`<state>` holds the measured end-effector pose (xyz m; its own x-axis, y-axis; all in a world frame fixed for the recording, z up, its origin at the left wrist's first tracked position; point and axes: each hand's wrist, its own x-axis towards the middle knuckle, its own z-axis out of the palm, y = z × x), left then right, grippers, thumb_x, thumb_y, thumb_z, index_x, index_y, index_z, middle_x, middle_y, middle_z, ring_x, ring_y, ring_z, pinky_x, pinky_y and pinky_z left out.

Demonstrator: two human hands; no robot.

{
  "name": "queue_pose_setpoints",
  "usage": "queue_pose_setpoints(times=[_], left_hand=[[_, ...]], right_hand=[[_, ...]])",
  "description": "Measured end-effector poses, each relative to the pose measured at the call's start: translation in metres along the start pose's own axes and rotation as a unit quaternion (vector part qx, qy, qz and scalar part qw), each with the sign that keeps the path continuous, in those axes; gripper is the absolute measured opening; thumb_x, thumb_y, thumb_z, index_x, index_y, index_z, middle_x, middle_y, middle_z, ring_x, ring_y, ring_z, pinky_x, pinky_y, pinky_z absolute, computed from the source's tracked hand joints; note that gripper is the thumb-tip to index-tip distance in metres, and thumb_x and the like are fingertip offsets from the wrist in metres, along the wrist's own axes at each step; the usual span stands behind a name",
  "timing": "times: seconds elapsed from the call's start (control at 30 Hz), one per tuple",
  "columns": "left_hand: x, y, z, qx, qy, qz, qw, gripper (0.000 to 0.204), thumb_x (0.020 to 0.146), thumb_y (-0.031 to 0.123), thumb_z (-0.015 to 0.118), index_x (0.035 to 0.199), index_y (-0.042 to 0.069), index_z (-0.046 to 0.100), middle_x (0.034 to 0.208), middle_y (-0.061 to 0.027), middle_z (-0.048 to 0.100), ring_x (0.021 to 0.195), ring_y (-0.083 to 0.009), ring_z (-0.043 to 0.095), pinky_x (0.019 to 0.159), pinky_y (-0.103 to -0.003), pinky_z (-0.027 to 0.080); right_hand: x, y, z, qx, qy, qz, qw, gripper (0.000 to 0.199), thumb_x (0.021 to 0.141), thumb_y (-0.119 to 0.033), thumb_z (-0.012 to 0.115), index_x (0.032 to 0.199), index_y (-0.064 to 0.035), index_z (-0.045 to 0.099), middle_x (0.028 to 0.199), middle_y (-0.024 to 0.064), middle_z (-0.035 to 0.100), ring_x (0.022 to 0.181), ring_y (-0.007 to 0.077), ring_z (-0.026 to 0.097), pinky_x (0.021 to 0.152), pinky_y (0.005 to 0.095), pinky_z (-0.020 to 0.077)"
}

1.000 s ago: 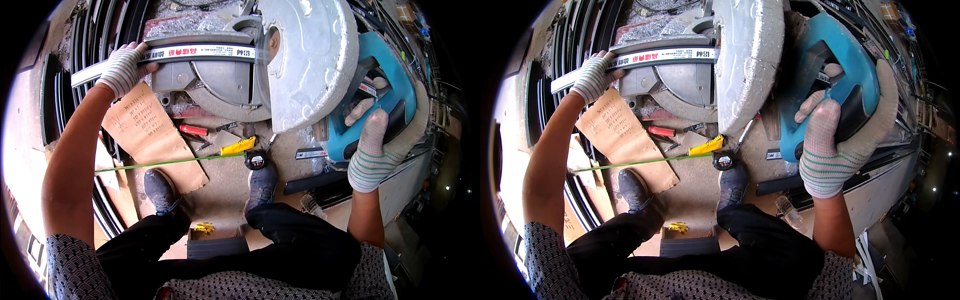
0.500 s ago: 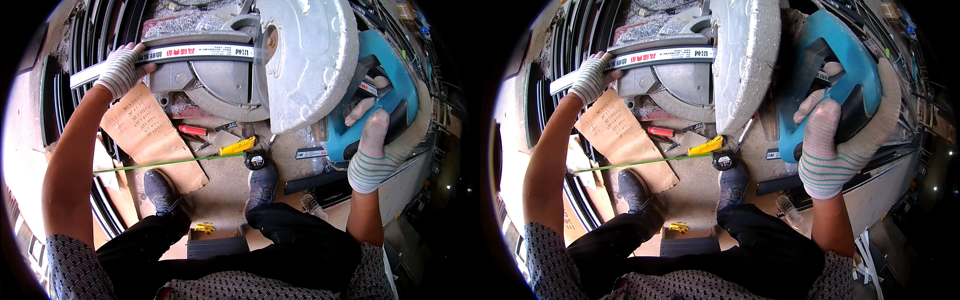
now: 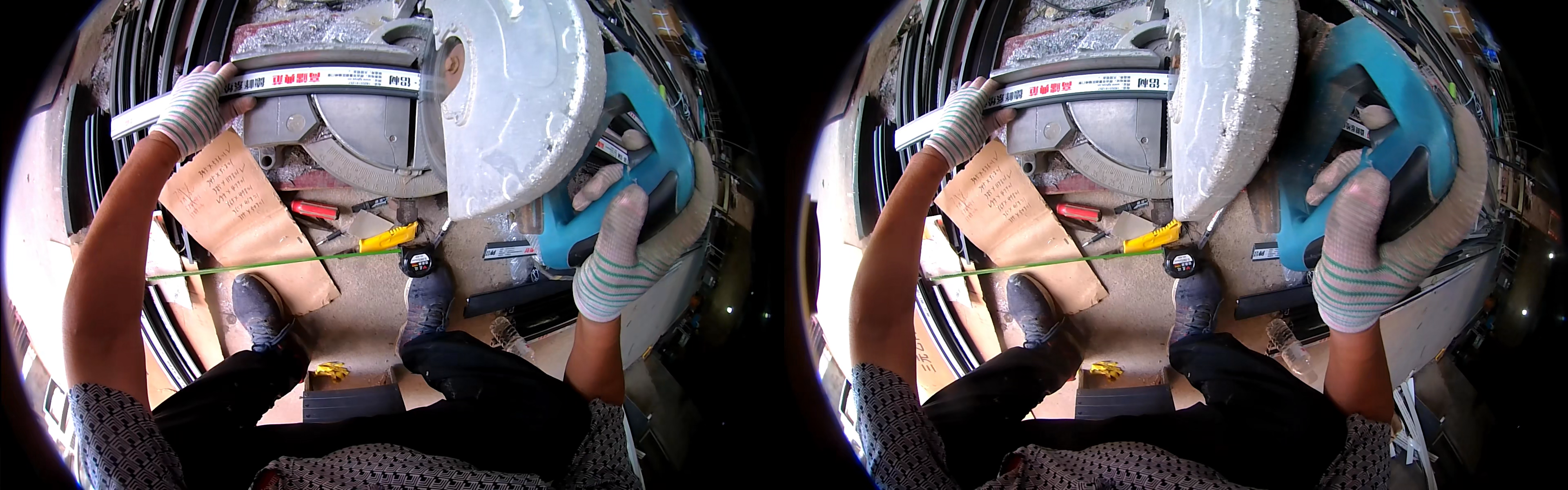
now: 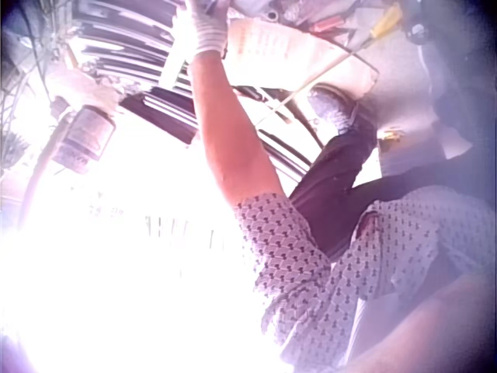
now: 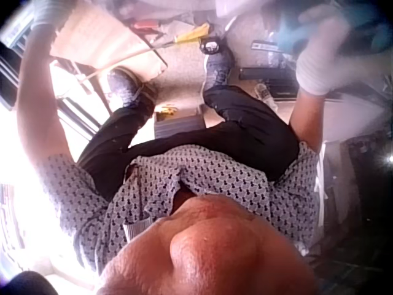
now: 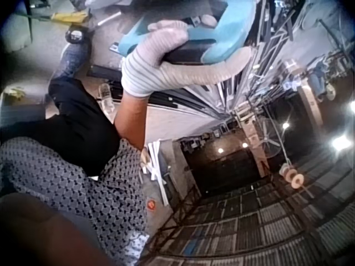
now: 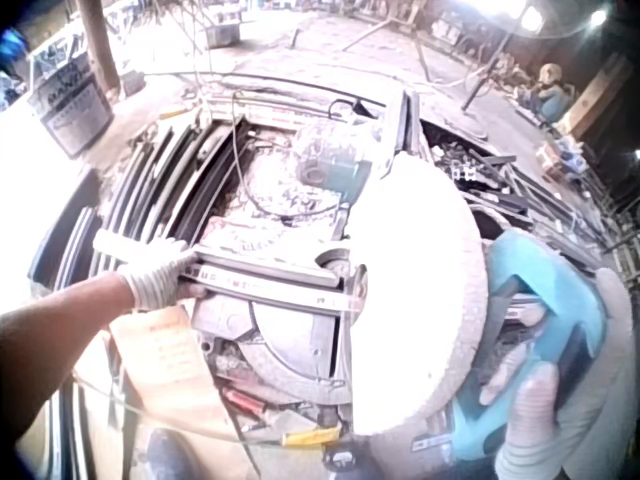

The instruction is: The person measures a long metal profile using a tape measure, marks the measurement with a marker, and then uses a miter saw to cut the profile. The person repeats this process for multiple profiles, measuring, marking, and cutting them to specific lengths.

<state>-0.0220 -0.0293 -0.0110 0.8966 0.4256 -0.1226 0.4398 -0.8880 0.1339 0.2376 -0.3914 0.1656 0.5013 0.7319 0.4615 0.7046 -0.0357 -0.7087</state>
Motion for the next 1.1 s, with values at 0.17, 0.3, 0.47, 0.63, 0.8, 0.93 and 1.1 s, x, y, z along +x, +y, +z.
queue_pose_setpoints(times=[0.17,0.3,0.47,0.63,0.8,0.93,1.1], left_hand=[[0.0014,-0.0012,-0.0015,0.02,-0.032,-0.009,0.999,0.056,0.091,0.045,0.073,0.125,0.002,0.063,0.104,-0.0179,0.065,0.103,-0.0385,0.061,0.091,-0.049,0.046],[0.0005,-0.003,-0.0002,0.018,-0.025,-0.004,1.0,0.056,0.091,0.045,0.072,0.126,0.002,0.063,0.106,-0.0181,0.065,0.105,-0.0388,0.061,0.093,-0.049,0.046],[0.0008,0.0001,-0.0019,0.02,-0.026,-0.011,0.999,0.056,0.092,0.045,0.072,0.127,0.003,0.063,0.106,-0.0185,0.066,0.105,-0.0392,0.061,0.093,-0.049,0.046],[0.0004,-0.0009,-0.0013,0.022,-0.023,-0.006,0.999,0.054,0.091,0.045,0.072,0.127,0.004,0.063,0.105,-0.0184,0.066,0.103,-0.039,0.061,0.092,-0.049,0.046],[0.0012,-0.0008,-0.001,0.023,-0.027,-0.006,0.999,0.053,0.091,0.042,0.073,0.126,0.004,0.063,0.105,-0.0181,0.066,0.102,-0.0388,0.061,0.09,-0.049,0.046],[0.0001,-0.0043,0.002,0.015,-0.013,0.002,1.0,0.051,0.091,0.041,0.074,0.125,0.003,0.063,0.105,-0.0183,0.065,0.102,-0.0389,0.061,0.09,-0.048,0.046],[0.0016,-0.0013,-0.001,0.02,-0.028,-0.004,0.999,0.052,0.091,0.041,0.073,0.123,0.002,0.063,0.106,-0.019,0.065,0.103,-0.0395,0.061,0.091,-0.049,0.046]], right_hand=[[0.0019,-0.0035,0.0012,-0.053,0.007,0.007,0.999,0.065,0.103,-0.032,0.06,0.151,0.0001,0.031,0.114,0.018,0.062,0.069,0.0175,0.064,0.069,0.0337,0.061],[0.0023,-0.0046,0.0018,-0.079,0.012,0.01,0.997,0.065,0.102,-0.033,0.06,0.151,0.0002,0.031,0.112,0.0185,0.062,0.067,0.0172,0.064,0.07,0.0335,0.0614],[0.0019,-0.0027,0.0014,-0.055,0.009,0.002,0.998,0.063,0.102,-0.03,0.058,0.151,0.0001,0.031,0.116,0.0196,0.06,0.069,0.0176,0.064,0.071,0.0347,0.0618],[0.0015,0.0009,-0.0003,-0.069,0.015,-0.011,0.997,0.064,0.101,-0.03,0.06,0.15,0.0003,0.032,0.117,0.0203,0.06,0.069,0.0181,0.064,0.069,0.0349,0.0619],[0.0013,-0.0008,-0.0014,-0.056,0.01,0.01,0.998,0.066,0.101,-0.031,0.062,0.151,0.0003,0.032,0.106,0.0201,0.062,0.068,0.0183,0.064,0.069,0.0337,0.0617],[0.0024,-0.0022,0.0014,-0.045,0.018,0.01,0.999,0.067,0.101,-0.032,0.062,0.151,0.0002,0.031,0.1,0.0194,0.062,0.068,0.0183,0.064,0.069,0.0333,0.0613],[0.0009,0.0037,-0.0036,-0.049,0.007,-0.009,0.999,0.064,0.102,-0.029,0.06,0.151,-0.0005,0.031,0.106,0.0191,0.061,0.068,0.0185,0.063,0.066,0.0338,0.0607]])
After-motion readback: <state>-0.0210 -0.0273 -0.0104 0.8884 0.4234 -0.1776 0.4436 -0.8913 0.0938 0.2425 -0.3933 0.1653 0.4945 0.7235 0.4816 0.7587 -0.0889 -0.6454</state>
